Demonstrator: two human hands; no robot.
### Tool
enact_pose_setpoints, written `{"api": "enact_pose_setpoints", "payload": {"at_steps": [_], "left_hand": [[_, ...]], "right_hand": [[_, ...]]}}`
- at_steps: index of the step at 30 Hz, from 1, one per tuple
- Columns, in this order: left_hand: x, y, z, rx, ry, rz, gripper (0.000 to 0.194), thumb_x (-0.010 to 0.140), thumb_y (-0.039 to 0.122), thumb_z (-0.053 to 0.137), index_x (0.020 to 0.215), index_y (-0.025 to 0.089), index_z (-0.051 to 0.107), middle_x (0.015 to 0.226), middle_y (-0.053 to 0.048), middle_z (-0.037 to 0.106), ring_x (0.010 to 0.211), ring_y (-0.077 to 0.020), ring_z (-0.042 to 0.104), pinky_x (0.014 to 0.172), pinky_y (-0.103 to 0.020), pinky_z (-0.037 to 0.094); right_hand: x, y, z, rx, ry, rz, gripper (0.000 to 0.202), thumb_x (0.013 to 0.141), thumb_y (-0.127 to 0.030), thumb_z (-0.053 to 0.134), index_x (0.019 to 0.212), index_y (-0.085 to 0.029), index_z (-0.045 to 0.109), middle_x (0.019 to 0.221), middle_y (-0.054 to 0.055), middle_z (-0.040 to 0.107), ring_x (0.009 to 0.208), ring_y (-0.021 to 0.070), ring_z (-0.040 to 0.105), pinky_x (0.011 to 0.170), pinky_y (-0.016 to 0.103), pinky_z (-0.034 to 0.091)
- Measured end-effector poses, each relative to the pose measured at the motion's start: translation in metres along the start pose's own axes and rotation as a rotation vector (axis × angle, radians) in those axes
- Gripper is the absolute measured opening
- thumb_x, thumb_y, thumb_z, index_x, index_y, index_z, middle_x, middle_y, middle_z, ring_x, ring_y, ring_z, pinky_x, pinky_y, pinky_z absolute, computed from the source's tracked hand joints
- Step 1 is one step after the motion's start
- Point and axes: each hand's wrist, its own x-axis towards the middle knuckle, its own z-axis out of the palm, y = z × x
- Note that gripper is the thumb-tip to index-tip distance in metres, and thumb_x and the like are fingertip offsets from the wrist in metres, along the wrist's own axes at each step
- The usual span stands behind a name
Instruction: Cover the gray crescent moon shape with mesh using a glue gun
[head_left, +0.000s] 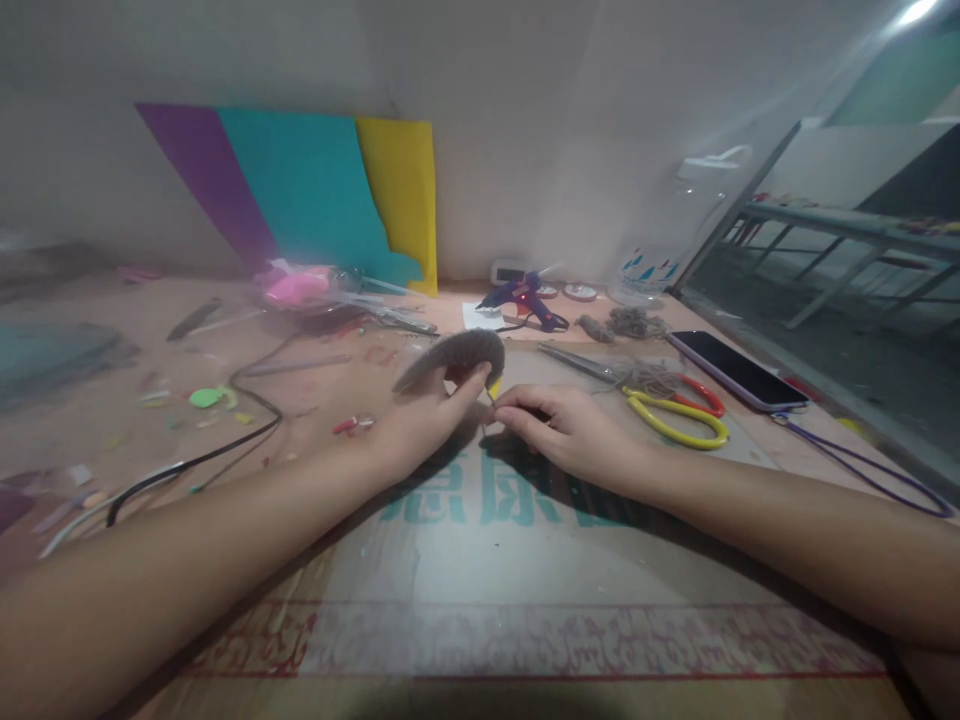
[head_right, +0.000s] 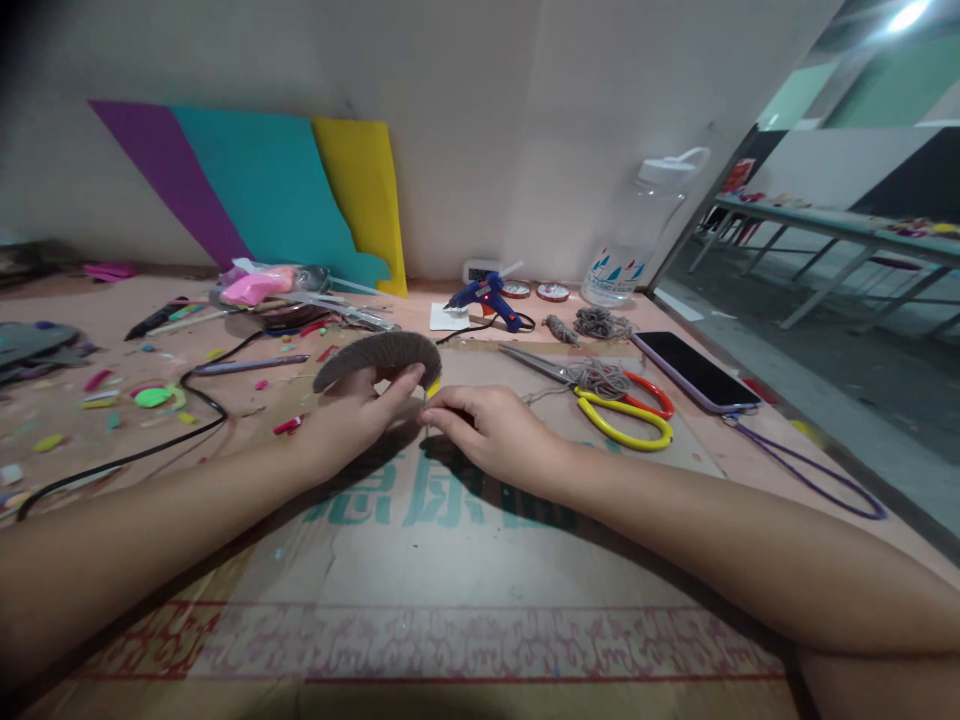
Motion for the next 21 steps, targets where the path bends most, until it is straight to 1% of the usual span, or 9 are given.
{"api": "enact_pose_setpoints", "payload": {"at_steps": [2, 4, 5, 7, 9, 11, 15, 18, 21], "left_hand": [[-0.001, 0.001, 0.000, 0.000, -0.013, 0.003, 0.045, 0.089, 0.055, 0.046, 0.105, 0.019, 0.067, 0.107, -0.011, 0.070, 0.107, -0.0276, 0.062, 0.097, -0.036, 0.043], [-0.002, 0.002, -0.001, -0.014, -0.023, 0.005, 0.045, 0.089, 0.056, 0.045, 0.103, 0.019, 0.067, 0.106, -0.010, 0.070, 0.106, -0.0275, 0.062, 0.095, -0.036, 0.043], [-0.002, 0.003, -0.002, -0.023, -0.040, -0.004, 0.045, 0.089, 0.057, 0.044, 0.100, 0.019, 0.068, 0.102, -0.010, 0.071, 0.104, -0.0275, 0.062, 0.093, -0.036, 0.044], [-0.001, 0.005, -0.004, -0.048, -0.099, -0.038, 0.048, 0.090, 0.057, 0.041, 0.088, 0.019, 0.069, 0.088, -0.008, 0.072, 0.093, -0.0268, 0.065, 0.083, -0.034, 0.046], [0.000, 0.005, -0.006, -0.109, -0.161, -0.056, 0.049, 0.092, 0.056, 0.039, 0.077, 0.018, 0.068, 0.073, -0.006, 0.071, 0.078, -0.0242, 0.065, 0.072, -0.032, 0.045], [0.003, 0.004, -0.006, -0.185, -0.170, -0.046, 0.048, 0.092, 0.053, 0.041, 0.072, 0.018, 0.066, 0.066, -0.004, 0.069, 0.069, -0.0218, 0.063, 0.065, -0.030, 0.043], [0.006, 0.000, -0.003, -0.240, -0.154, -0.045, 0.045, 0.090, 0.051, 0.046, 0.069, 0.017, 0.066, 0.066, -0.004, 0.070, 0.068, -0.0207, 0.063, 0.062, -0.028, 0.043], [0.007, -0.001, 0.000, -0.275, -0.188, -0.035, 0.042, 0.090, 0.048, 0.047, 0.072, 0.017, 0.069, 0.068, -0.005, 0.072, 0.068, -0.0208, 0.064, 0.062, -0.028, 0.045], [0.007, -0.002, 0.001, -0.317, -0.222, -0.018, 0.041, 0.090, 0.046, 0.046, 0.073, 0.018, 0.071, 0.066, -0.005, 0.072, 0.067, -0.0208, 0.065, 0.062, -0.028, 0.046]], "right_hand": [[0.002, 0.004, -0.004, -0.049, 0.086, -0.023, 0.020, 0.092, -0.028, 0.053, 0.083, -0.019, 0.068, 0.077, 0.002, 0.069, 0.068, 0.0135, 0.059, 0.063, 0.025, 0.042], [0.005, 0.011, -0.006, -0.073, 0.187, -0.020, 0.019, 0.091, -0.031, 0.055, 0.082, -0.019, 0.067, 0.075, 0.001, 0.068, 0.066, 0.0133, 0.057, 0.062, 0.025, 0.040], [0.006, 0.016, -0.007, -0.074, 0.229, -0.011, 0.020, 0.091, -0.033, 0.056, 0.082, -0.019, 0.067, 0.073, 0.001, 0.067, 0.064, 0.0131, 0.055, 0.061, 0.025, 0.040], [0.009, 0.023, -0.008, -0.068, 0.272, 0.023, 0.019, 0.089, -0.035, 0.058, 0.082, -0.018, 0.067, 0.070, 0.001, 0.065, 0.062, 0.0126, 0.053, 0.059, 0.025, 0.039], [0.010, 0.027, -0.008, -0.059, 0.272, 0.061, 0.019, 0.088, -0.035, 0.059, 0.082, -0.018, 0.066, 0.068, 0.000, 0.063, 0.060, 0.0123, 0.050, 0.058, 0.025, 0.038], [0.011, 0.029, -0.008, -0.046, 0.264, 0.080, 0.019, 0.087, -0.035, 0.060, 0.082, -0.018, 0.066, 0.067, -0.001, 0.061, 0.059, 0.0120, 0.049, 0.057, 0.025, 0.038], [0.012, 0.028, -0.007, 0.007, 0.249, 0.121, 0.022, 0.086, -0.038, 0.061, 0.081, -0.018, 0.066, 0.064, -0.002, 0.058, 0.058, 0.0115, 0.047, 0.055, 0.025, 0.036], [0.012, 0.029, -0.007, 0.056, 0.229, 0.153, 0.023, 0.086, -0.040, 0.062, 0.082, -0.018, 0.067, 0.062, -0.003, 0.056, 0.055, 0.0111, 0.046, 0.053, 0.025, 0.035], [0.012, 0.029, -0.007, 0.072, 0.219, 0.146, 0.021, 0.084, -0.039, 0.063, 0.081, -0.018, 0.067, 0.065, -0.002, 0.060, 0.058, 0.0117, 0.048, 0.056, 0.026, 0.036]]}}
